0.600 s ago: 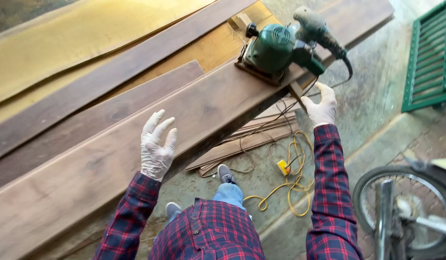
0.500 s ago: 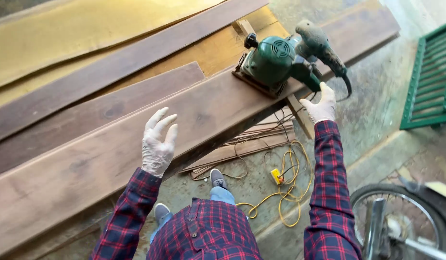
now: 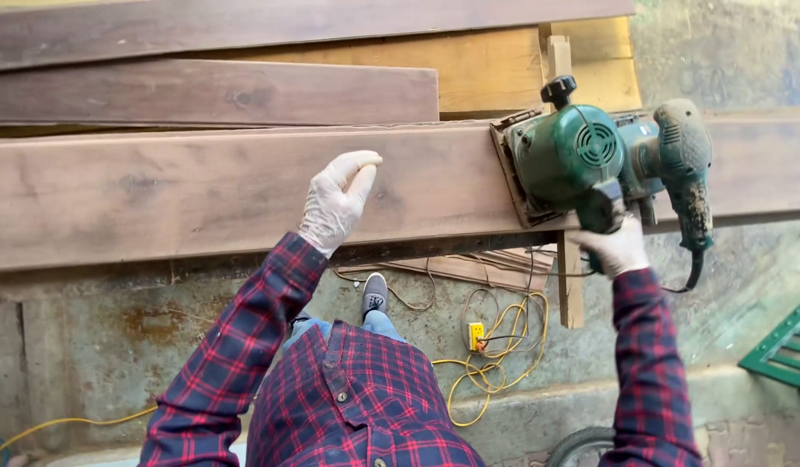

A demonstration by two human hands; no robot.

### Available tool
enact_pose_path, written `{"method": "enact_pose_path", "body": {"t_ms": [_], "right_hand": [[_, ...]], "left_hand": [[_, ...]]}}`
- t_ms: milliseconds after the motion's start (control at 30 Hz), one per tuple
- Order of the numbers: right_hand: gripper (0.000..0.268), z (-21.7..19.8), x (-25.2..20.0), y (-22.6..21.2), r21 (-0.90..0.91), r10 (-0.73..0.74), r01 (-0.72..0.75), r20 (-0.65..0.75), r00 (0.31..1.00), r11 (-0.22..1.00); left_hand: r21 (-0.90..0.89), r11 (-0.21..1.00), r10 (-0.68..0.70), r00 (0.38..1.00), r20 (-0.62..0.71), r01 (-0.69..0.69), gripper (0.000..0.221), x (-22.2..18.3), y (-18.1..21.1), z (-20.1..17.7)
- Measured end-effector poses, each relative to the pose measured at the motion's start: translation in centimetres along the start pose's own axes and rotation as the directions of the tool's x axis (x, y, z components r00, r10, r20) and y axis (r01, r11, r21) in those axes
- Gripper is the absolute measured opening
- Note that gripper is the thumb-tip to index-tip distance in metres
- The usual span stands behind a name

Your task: The person uses a green electric orbital sander to sand the surface of long wooden planks laid on supports, moving the sander back and forth along each plank. Near the end, the person sets the sander down and picks up a second sander resting on the planks.

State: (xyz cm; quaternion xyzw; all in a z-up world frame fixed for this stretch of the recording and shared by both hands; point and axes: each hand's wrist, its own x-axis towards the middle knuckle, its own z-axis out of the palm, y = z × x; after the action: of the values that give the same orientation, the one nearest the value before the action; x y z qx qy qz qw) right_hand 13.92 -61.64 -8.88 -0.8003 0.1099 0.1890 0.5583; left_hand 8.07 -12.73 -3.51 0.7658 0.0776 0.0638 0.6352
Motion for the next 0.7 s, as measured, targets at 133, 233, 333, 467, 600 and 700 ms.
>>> {"method": "enact_pose_path", "body": {"t_ms": [133,233,333,467,600,700], "right_hand": [[0.028,1.3,-1.6,-0.8,-0.091,-0.014,0.010,-0.041,0.999,0.996],[0.029,0.9,-1.4,-0.4,-0.145,-0.018,0.017,-0.006,1.000,0.989],[0.035,0.4,-0.6,0.2,-0.111,-0.007,0.011,0.035,0.999,0.994],[0.047,-0.9,0.4,0.5,-0.132,0.093,-0.082,0.081,0.992,0.988],[0.054,0.3,-1.1,-2.2,-0.130,0.054,-0.049,0.033,0.998,0.990],[0.056,1.7,-1.1,-0.9,0.079,-0.016,0.019,-0.045,0.999,0.997]], "left_hand": [[0.044,0.997,-0.066,0.998,0.003,0.066,0.022,2.9,0.8,1.6],[0.213,0.977,-0.021,0.995,0.102,-0.002,0.033,5.9,0.7,4.6],[0.295,0.954,-0.002,0.979,0.204,-0.059,0.061,9.2,0.4,9.3],[0.401,0.915,-0.097,0.948,0.302,-0.034,0.077,13.4,3.2,16.3],[0.458,0.886,-0.125,0.909,0.398,-0.078,0.068,17.7,2.2,24.2],[0.473,0.879,-0.280,0.873,0.400,0.065,0.051,19.9,-0.1,27.0]]}}
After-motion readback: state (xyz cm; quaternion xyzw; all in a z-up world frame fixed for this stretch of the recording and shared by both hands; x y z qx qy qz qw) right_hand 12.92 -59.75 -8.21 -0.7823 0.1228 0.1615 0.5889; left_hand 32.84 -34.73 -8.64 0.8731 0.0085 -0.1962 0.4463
